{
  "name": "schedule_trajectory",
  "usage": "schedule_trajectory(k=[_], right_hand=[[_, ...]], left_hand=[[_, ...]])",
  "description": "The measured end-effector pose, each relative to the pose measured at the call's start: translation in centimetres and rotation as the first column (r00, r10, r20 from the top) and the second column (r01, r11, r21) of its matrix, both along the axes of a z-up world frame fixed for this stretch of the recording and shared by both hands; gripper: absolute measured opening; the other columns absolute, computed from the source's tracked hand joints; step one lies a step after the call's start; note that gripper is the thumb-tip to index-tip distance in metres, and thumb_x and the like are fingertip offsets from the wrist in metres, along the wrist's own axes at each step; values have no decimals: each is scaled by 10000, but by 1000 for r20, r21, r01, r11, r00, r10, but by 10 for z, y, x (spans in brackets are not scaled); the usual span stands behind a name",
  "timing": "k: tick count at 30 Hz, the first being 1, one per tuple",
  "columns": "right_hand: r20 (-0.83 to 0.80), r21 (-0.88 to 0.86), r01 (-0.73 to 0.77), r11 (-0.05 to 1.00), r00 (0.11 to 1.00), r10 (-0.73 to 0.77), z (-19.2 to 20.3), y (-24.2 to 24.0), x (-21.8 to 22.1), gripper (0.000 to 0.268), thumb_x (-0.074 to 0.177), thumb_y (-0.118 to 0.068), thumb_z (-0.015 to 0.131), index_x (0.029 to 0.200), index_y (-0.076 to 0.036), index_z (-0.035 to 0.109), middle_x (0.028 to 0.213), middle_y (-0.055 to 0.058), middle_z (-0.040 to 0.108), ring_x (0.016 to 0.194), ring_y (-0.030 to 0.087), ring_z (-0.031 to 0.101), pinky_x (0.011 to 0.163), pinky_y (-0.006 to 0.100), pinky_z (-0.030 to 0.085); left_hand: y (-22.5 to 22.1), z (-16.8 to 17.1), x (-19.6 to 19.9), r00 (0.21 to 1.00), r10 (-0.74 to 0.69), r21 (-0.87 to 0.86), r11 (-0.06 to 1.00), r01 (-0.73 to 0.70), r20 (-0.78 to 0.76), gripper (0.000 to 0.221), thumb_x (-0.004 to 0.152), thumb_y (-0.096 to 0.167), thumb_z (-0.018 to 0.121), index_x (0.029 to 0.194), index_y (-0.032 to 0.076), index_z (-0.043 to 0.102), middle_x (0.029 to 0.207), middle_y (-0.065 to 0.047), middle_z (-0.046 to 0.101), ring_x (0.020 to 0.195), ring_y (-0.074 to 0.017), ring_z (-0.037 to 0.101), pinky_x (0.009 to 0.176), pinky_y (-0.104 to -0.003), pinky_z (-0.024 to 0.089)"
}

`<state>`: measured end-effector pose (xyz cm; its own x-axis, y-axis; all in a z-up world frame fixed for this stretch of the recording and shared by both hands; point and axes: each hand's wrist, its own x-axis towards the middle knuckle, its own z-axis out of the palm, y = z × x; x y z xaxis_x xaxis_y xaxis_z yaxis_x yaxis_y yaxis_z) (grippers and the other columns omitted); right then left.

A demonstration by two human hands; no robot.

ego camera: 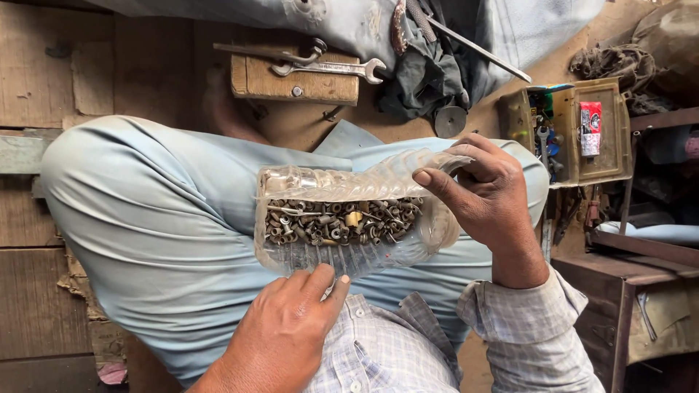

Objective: The person sits on the ground and picks small metal fittings one at a time out of a cut plastic bottle, placing them aside. They then take a bolt, thread a nut onto it by hand, and use a spanner to tighten the nut on a small wooden block, working on the fitting with both hands.

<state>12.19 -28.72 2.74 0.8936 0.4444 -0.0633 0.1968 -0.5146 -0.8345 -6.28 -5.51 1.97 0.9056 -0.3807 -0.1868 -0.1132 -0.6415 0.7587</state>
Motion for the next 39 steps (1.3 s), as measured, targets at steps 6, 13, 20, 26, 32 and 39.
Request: schedule_trajectory(k=[6,13,20,26,32,39], right_hand=[[24,29,-11,1000,1000,10,4,0,-3,203,911,-139,847,971,20,735,939,34,650,765,37,591,563,208,440],[143,-116,-61,991,987,77,16,-5,-11,209,842,-133,871,967,-4,765,902,53,674,680,50,563,514,217,384],[97,-123,-18,992,995,30,15,-9,-22,254,805,-83,858,1028,-8,762,943,74,684,692,88,590,541,221,439],[129,-137,-57,989,989,74,25,-10,-24,333,753,-14,816,1080,-23,749,984,68,691,852,130,696,679,252,575],[107,-342,-108,933,982,153,30,-37,-34,389,731,-39,785,1119,-44,772,884,44,716,697,113,671,600,261,549],[-405,-429,-32,903,900,-161,34,-56,-67,183,841,-151,794,985,-39,795,772,83,682,575,172,564,464,345,493]], left_hand=[[0,-4,-2,999,18,-15,1000,-17,40,543,663,-34,628,1204,-72,652,1140,-182,588,929,-319,643,787,-449,526],[9,14,0,997,65,-71,995,-68,-41,525,757,92,738,1247,-73,645,1114,-164,604,923,-324,659,773,-471,520],[24,18,-14,992,107,-134,984,-116,-73,384,791,149,794,1101,-53,697,1339,-203,602,947,-350,688,812,-465,533],[38,20,-7,981,167,-52,985,-162,99,363,837,171,753,1122,-50,720,1392,-203,627,1001,-308,711,847,-446,558],[45,13,8,812,573,55,812,-581,113,279,887,222,765,1110,53,769,1117,-145,693,1032,-264,673,878,-379,563],[46,5,16,812,565,51,815,-577,145,543,799,169,789,1319,85,656,1385,-199,534,1278,-361,509,1053,-469,457]])
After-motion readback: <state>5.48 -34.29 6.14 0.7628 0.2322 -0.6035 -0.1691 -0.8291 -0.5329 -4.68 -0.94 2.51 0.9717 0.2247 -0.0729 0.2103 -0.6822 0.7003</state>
